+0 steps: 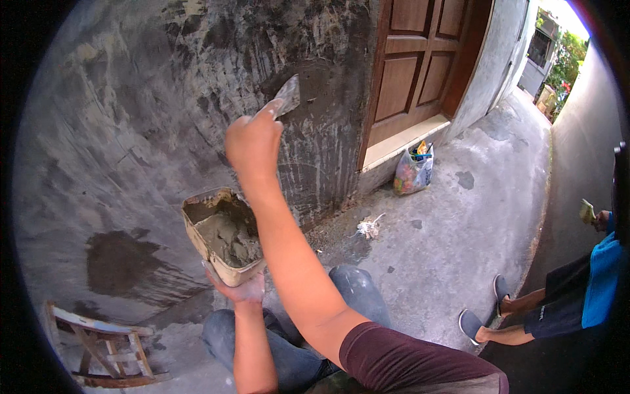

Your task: The person applies plaster to a concrete wall using a trowel and a container. They scoop plaster from the container and spread it onto the wall surface, smoothing it out with the trowel. Another person is visible in the background, also working on the wall.

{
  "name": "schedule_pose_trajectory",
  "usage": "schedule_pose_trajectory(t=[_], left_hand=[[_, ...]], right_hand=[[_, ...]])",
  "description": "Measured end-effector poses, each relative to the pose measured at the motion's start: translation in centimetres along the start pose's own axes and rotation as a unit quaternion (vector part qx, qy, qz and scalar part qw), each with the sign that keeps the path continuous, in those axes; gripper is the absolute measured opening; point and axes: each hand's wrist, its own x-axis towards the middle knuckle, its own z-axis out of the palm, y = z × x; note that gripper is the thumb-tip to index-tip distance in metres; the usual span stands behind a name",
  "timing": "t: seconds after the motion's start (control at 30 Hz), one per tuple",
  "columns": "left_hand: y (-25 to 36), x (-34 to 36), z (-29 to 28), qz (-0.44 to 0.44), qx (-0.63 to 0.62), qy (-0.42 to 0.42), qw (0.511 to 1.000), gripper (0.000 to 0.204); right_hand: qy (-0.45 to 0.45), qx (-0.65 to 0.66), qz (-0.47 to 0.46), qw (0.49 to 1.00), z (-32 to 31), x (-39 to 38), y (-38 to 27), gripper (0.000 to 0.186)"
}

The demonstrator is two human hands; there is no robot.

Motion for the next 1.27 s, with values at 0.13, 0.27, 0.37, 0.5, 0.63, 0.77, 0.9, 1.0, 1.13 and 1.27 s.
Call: schedule_pose_trajectory(t=[0.13, 0.27, 0.37, 0.5, 0.63, 0.77, 0.9, 1.0, 1.13, 1.27], left_hand=[[0.4, -0.2, 0.2, 0.005, -0.007, -0.016, 1.0, 0.085], [0.2, 0.0, -0.9, -0.006, -0.007, -0.009, 1.0, 0.087], [-0.1, -0.5, 0.6, -0.003, -0.009, -0.008, 1.0, 0.088], [-0.1, -1.4, 0.8, 0.004, -0.008, -0.004, 1.0, 0.088], [-0.8, -1.2, 0.7, -0.018, -0.022, -0.006, 1.0, 0.088], [0.2, -1.3, 0.1, -0.002, -0.007, -0.009, 1.0, 0.089], [0.6, -1.1, 0.1, 0.01, -0.009, -0.007, 1.0, 0.089], [0.4, -0.5, 0.0, 0.017, -0.016, -0.025, 0.999, 0.089], [0.8, -0.5, 0.2, 0.02, -0.037, -0.039, 0.998, 0.089], [0.3, -0.5, 0.2, 0.006, -0.024, -0.035, 0.999, 0.088]], right_hand=[[-0.123, 0.034, 0.026, 0.992, -2.2, -3.5, -1.4, 0.072], [-0.111, 0.214, -0.014, 0.97, -3.6, -3.6, 7.8, 0.062], [-0.122, 0.288, 0.118, 0.942, -9.8, -1.2, 8.7, 0.056], [-0.039, 0.151, 0.071, 0.985, -9.7, 3.5, 9.3, 0.055], [0.049, 0.062, -0.02, 0.997, -6.0, 6.8, 10.4, 0.03], [-0.061, 0.063, 0.053, 0.995, -5.5, 0.9, 3.0, 0.056], [-0.127, 0.089, 0.047, 0.987, -5.8, -3.0, 1.0, 0.055], [-0.127, 0.152, 0.018, 0.98, -5.8, -3.5, 4.5, 0.052], [-0.028, 0.089, -0.066, 0.993, -9.3, -0.7, 3.2, 0.049], [-0.059, -0.008, 0.029, 0.998, -10.5, 5.2, 1.4, 0.056]])
